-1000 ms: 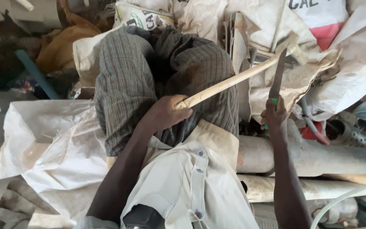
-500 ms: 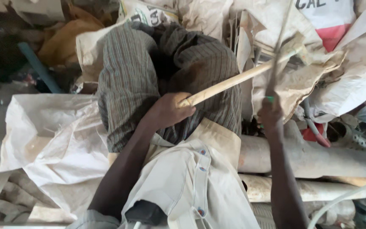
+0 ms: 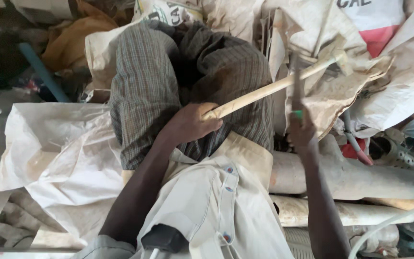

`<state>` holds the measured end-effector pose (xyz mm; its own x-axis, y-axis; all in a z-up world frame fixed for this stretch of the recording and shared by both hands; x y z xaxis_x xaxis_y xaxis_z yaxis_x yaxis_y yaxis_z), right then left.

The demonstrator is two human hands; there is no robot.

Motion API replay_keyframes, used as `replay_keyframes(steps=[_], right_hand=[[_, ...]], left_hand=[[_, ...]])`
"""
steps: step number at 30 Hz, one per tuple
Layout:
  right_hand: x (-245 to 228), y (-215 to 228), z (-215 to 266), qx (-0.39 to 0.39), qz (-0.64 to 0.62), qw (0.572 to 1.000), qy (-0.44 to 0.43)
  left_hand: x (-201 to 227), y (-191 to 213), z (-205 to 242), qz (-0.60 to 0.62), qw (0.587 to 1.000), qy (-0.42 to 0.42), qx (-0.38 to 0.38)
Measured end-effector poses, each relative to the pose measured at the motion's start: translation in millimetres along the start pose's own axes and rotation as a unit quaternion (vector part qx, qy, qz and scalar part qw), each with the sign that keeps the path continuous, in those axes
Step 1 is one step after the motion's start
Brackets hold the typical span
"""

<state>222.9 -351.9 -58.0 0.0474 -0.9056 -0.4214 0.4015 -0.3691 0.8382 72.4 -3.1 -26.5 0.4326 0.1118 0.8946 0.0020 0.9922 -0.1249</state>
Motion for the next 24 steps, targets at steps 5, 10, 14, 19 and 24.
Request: replay_keyframes(steps=[5,10,14,19,24], right_hand=[[-24,-10,13,0.072,0.091,0.971,0.21],[23,16,-26,0.037,-0.141,0.989,-0.032],[20,-6,0,-0.016,-0.004,0.997,-0.07],[-20,-21,14,0.063,0.038,0.985,0.158],[14,6,-21,0.028,-0.167,0.984,-0.061]], left_hand=[[2,0,-5,0.008,1.0,0.013,-0.016],[4,-3,-8,0.015,1.0,0.008,-0.022],[-5,-6,-3,-0.01,1.0,0.017,-0.024],[2,-1,-7,0.012,1.0,0.003,-0.009],[2,0,-6,0.023,0.999,0.025,-0.004]])
Point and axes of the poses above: each hand's wrist, its own z-axis away from the middle knuckle, its own y-axis out of the back of the hand, x = y × z, the point moved 8 cm from there along -z, towards the middle knuckle, and after that the axes turned 11 degrees about z, right-handed, at the moved point
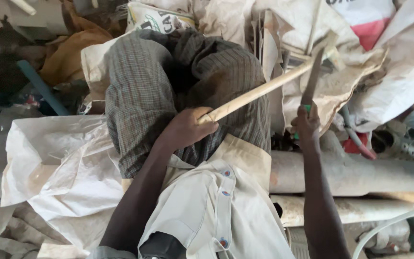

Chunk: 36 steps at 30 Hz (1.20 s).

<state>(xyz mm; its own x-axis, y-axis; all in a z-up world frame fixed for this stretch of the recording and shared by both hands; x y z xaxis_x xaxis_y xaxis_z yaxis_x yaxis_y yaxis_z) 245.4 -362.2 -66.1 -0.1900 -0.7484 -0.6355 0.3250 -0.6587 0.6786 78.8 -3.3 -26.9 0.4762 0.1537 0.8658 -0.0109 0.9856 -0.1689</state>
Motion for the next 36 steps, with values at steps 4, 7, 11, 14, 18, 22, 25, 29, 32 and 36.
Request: replay_keyframes(steps=[4,7,11,14,18,22,25,29,32,36], right_hand=[[-18,-11,24,-0.049,0.072,0.996,0.025],[-43,-32,49,-0.044,0.15,0.966,0.206],[1,-21,25,-0.043,0.121,0.992,0.002],[4,7,-2,0.005,-0.036,0.999,-0.012],[5,9,2,-0.013,0.04,0.999,0.003],[-3,-30,27,-0.057,0.126,0.981,0.136],[11,-20,15,-0.041,0.1,0.988,0.11],[32,8,-17,0.039,-0.058,0.995,-0.074],[11,2,-11,-0.013,-0.008,0.998,-0.053],[-29,-39,37,-0.071,0.143,0.98,0.117]], left_hand=[[-2,-1,4,0.013,1.0,-0.006,-0.002],[-6,3,2,0.028,0.999,0.024,-0.002],[-7,3,1,0.019,0.999,0.033,0.01],[5,5,1,0.035,0.999,-0.033,0.018],[-7,1,3,0.032,0.999,0.001,0.012],[-7,11,2,0.04,0.999,0.009,0.032],[-2,6,-4,0.039,0.999,0.0,0.028],[-9,8,1,0.107,0.994,0.012,0.031],[-6,10,-2,0.141,0.988,-0.055,0.04],[-17,16,-3,0.159,0.985,-0.04,0.059]])
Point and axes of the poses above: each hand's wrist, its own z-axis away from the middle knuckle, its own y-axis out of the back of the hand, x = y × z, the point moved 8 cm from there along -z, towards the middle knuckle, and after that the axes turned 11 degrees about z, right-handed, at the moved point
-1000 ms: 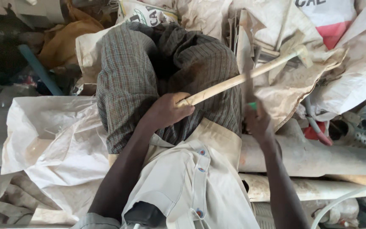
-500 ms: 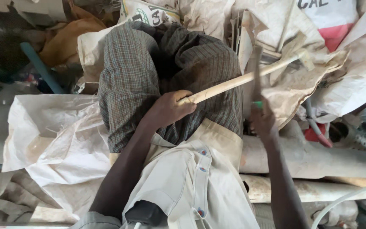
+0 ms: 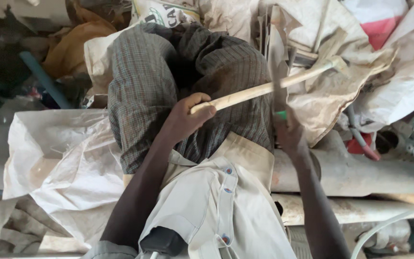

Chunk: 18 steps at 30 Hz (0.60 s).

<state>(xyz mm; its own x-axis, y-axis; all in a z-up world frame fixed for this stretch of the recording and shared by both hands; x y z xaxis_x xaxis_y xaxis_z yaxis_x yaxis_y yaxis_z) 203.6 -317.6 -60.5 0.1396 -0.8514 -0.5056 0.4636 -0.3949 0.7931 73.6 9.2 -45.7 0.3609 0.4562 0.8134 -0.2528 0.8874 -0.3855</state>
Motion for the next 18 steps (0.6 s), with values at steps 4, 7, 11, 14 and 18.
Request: replay_keyframes(steps=[4,7,11,14,18], right_hand=[[7,14,-5,0.049,-0.073,0.996,-0.015],[40,32,-26,0.07,-0.16,0.976,-0.127],[55,25,-21,0.034,-0.105,0.981,-0.159],[-5,4,-2,0.05,0.052,0.986,0.152],[8,1,-12,0.031,0.039,0.999,0.016]], left_hand=[[-1,-3,-4,0.043,0.999,0.013,0.014],[3,0,-2,0.074,0.997,0.0,0.021],[-3,1,-2,0.151,0.988,-0.004,0.022],[-5,7,-6,0.13,0.991,-0.011,0.038],[-6,5,-9,0.15,0.988,-0.025,0.024]])
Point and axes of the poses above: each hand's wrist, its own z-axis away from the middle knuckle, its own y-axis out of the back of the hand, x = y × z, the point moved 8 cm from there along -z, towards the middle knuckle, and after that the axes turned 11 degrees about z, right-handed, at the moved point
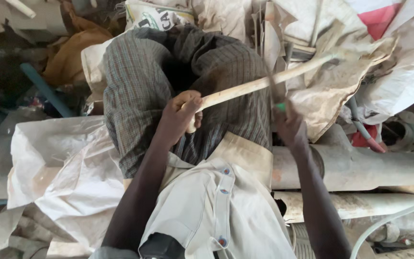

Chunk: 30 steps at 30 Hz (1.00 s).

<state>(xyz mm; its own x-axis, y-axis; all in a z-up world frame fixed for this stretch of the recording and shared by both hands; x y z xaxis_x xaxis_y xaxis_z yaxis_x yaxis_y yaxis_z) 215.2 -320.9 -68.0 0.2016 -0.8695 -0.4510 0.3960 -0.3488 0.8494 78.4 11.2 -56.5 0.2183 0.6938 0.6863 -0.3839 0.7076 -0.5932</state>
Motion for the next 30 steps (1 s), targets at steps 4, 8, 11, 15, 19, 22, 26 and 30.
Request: replay_keyframes(steps=[4,8,11,15,19,22,26,30], right_hand=[[43,25,-30,0.018,-0.168,0.968,-0.183],[40,24,-29,0.026,-0.147,0.979,-0.139],[4,-3,-11,-0.009,-0.018,1.0,0.008],[5,-1,-1,0.023,-0.037,0.999,0.011],[45,19,-22,0.026,-0.161,0.973,-0.165],[46,31,-29,0.046,-0.174,0.969,-0.172],[16,6,-8,-0.031,-0.082,0.986,-0.14],[-4,13,-7,-0.033,-0.091,0.993,-0.067]], left_hand=[[-2,-1,-2,0.034,0.999,-0.02,-0.028],[-15,7,-4,0.092,0.996,0.011,0.009],[-11,8,-3,0.107,0.994,-0.001,-0.015],[-13,10,-4,0.091,0.996,0.01,0.01],[-8,4,-1,0.073,0.997,0.001,-0.017],[-6,2,-5,0.068,0.998,-0.008,0.002],[-5,6,-3,0.054,0.998,0.003,0.035],[3,-2,-4,0.029,0.999,0.0,0.023]])
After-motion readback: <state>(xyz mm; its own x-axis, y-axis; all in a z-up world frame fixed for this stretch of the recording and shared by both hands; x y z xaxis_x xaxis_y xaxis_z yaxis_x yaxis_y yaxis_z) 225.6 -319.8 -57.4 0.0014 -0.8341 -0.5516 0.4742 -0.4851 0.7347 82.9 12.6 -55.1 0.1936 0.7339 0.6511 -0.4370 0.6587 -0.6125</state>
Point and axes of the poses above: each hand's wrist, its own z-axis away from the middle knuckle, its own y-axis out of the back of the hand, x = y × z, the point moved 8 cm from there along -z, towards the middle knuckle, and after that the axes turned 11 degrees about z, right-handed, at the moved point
